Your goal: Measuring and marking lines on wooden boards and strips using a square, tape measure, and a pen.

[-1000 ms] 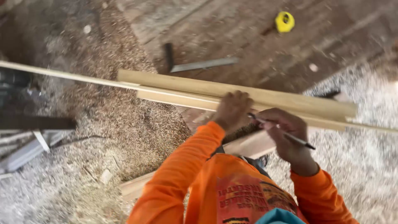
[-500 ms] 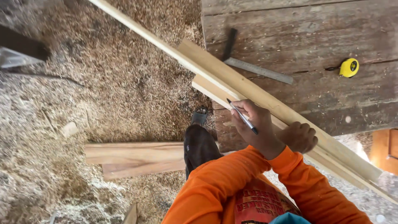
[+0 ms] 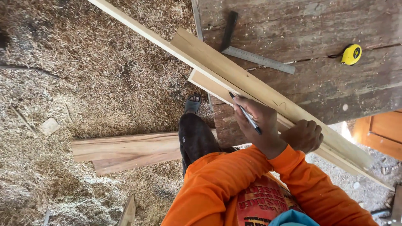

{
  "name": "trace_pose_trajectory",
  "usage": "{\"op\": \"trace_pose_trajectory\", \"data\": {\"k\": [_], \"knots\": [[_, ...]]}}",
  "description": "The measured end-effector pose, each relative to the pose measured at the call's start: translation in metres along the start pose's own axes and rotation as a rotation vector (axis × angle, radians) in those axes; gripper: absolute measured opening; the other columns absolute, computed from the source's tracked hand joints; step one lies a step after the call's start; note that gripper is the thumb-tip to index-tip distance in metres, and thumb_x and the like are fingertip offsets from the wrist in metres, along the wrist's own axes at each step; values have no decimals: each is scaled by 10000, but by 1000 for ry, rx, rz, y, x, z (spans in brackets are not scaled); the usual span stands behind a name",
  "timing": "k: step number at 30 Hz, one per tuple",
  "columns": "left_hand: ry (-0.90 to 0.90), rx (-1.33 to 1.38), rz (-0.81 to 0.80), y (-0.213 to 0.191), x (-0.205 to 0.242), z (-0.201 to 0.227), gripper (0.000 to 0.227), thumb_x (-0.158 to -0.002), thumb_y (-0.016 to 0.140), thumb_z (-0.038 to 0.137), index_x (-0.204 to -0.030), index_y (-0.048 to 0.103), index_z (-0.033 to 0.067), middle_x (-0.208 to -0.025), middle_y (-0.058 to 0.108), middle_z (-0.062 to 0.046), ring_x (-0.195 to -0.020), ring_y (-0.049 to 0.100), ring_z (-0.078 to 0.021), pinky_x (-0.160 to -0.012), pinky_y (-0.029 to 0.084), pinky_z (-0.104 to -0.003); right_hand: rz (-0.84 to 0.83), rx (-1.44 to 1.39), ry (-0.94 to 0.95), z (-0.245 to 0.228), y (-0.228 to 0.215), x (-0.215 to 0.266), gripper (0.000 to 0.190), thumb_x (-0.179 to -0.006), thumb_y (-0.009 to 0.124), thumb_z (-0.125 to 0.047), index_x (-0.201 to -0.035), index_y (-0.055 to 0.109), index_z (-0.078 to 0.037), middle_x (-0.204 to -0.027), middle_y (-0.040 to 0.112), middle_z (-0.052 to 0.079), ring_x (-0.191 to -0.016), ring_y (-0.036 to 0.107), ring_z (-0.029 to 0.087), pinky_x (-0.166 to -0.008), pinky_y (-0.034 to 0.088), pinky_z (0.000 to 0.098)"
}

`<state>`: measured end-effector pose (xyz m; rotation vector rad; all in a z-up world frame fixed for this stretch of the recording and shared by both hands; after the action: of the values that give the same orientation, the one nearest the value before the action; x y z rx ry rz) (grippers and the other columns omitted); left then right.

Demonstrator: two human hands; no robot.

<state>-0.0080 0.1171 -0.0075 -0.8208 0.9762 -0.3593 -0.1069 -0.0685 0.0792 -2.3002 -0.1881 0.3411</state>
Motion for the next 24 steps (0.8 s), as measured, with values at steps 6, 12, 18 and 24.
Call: {"op": "trace_pose_trajectory", "data": {"k": [6, 12, 18, 24], "knots": [[69, -65, -52, 8, 0, 5, 273, -876, 684, 251, -682, 592, 83, -670, 464, -15, -680, 461, -178, -569, 304, -351, -12, -2, 1, -2, 0, 0, 198, -955, 700, 35, -1152, 690, 9, -997, 754, 145, -832, 750, 201, -725, 581, 299], [57, -25, -29, 10, 1, 6, 285, -862, 689, 249, -661, 578, 81, -667, 447, -22, -683, 438, -190, -573, 288, -362, -8, -23, 37, 2, 2, 2, 193, -958, 698, 38, -1149, 696, 13, -974, 754, 137, -807, 746, 183, -717, 579, 289], [45, -20, 4, 11, 2, 7, 269, -842, 689, 243, -655, 583, 82, -668, 449, -22, -697, 446, -199, -583, 296, -372, -16, -7, 63, 3, 2, 2, 193, -953, 706, 35, -1144, 700, 11, -960, 752, 142, -800, 747, 196, -712, 581, 300], [12, -34, -18, 7, 1, 5, 251, -840, 686, 234, -661, 585, 91, -681, 455, -20, -716, 462, -203, -598, 306, -374, -3, 8, 16, 0, 1, 1, 180, -960, 711, 24, -1138, 693, 8, -1026, 756, 162, -878, 768, 222, -752, 597, 309]]}}
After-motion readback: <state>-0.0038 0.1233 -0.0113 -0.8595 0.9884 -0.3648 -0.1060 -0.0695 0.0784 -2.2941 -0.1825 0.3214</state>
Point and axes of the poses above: each hand's wrist, its own x-axis away from the middle knuckle, its own y-axis out of the palm, z = x × y, the point moved 7 cm from there along -x, towards the middle knuckle
